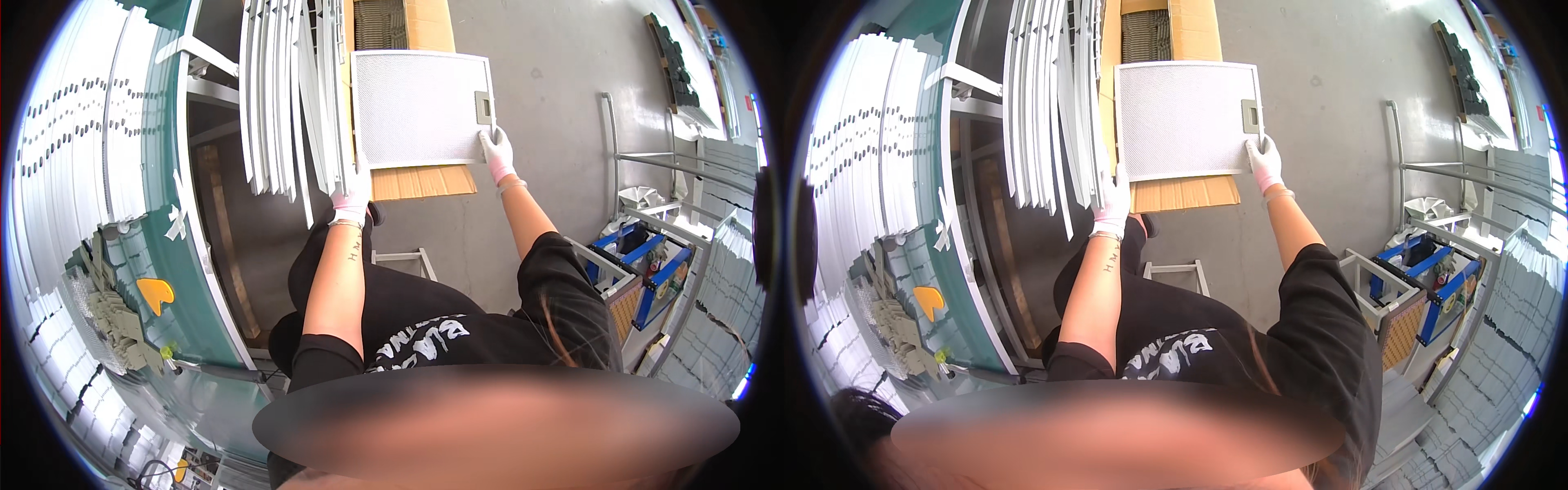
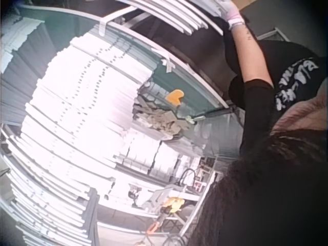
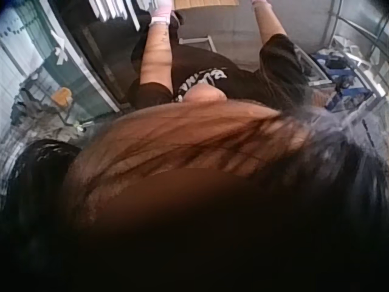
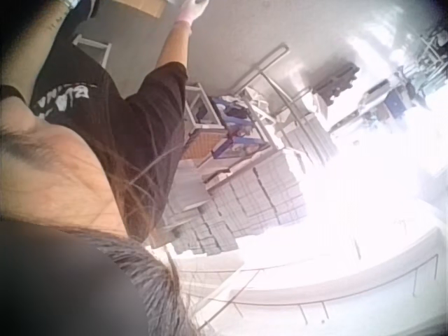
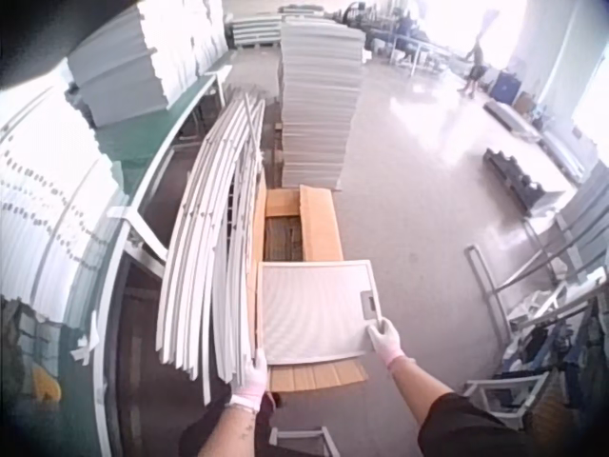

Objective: Assembling industrial mesh filters by attaching metal brackets and securing them with an electric screwdriver.

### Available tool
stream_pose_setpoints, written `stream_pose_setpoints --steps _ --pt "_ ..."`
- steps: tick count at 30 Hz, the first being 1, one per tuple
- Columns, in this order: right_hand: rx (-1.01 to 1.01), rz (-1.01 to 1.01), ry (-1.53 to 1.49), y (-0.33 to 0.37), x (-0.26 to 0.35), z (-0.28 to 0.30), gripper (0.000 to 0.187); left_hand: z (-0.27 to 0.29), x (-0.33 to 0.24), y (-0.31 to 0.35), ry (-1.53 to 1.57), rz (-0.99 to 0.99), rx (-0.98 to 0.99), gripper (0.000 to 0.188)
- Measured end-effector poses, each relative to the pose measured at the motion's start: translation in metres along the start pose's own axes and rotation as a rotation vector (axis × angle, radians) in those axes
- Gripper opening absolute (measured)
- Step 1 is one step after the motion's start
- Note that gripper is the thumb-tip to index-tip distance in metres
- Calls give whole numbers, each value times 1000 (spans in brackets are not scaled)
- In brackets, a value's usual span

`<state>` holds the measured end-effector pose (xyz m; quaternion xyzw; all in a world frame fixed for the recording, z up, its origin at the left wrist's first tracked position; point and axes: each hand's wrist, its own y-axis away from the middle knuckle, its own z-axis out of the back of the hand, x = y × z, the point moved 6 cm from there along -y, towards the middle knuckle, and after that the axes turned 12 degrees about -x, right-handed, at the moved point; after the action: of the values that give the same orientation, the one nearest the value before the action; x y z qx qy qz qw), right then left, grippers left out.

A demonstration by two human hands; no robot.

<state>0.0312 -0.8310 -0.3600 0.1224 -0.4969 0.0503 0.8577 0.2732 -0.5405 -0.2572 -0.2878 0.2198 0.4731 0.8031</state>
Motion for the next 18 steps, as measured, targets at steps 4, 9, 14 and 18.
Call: stream_pose_setpoints --steps 4,9,14,18 --pt "-9 -112 5 -3 -20 10 43 -10 -20 1 263 48 216 44" --pt "-39 -48 -8 -6 -15 16 44 -14 -34 4 124 -211 269 58" --pt "-75 -52 39 -6 -12 24 45 -15 -45 3 52 -279 319 56" --pt "-82 -58 74 -5 -12 25 46 -20 -36 2 80 -275 308 55"
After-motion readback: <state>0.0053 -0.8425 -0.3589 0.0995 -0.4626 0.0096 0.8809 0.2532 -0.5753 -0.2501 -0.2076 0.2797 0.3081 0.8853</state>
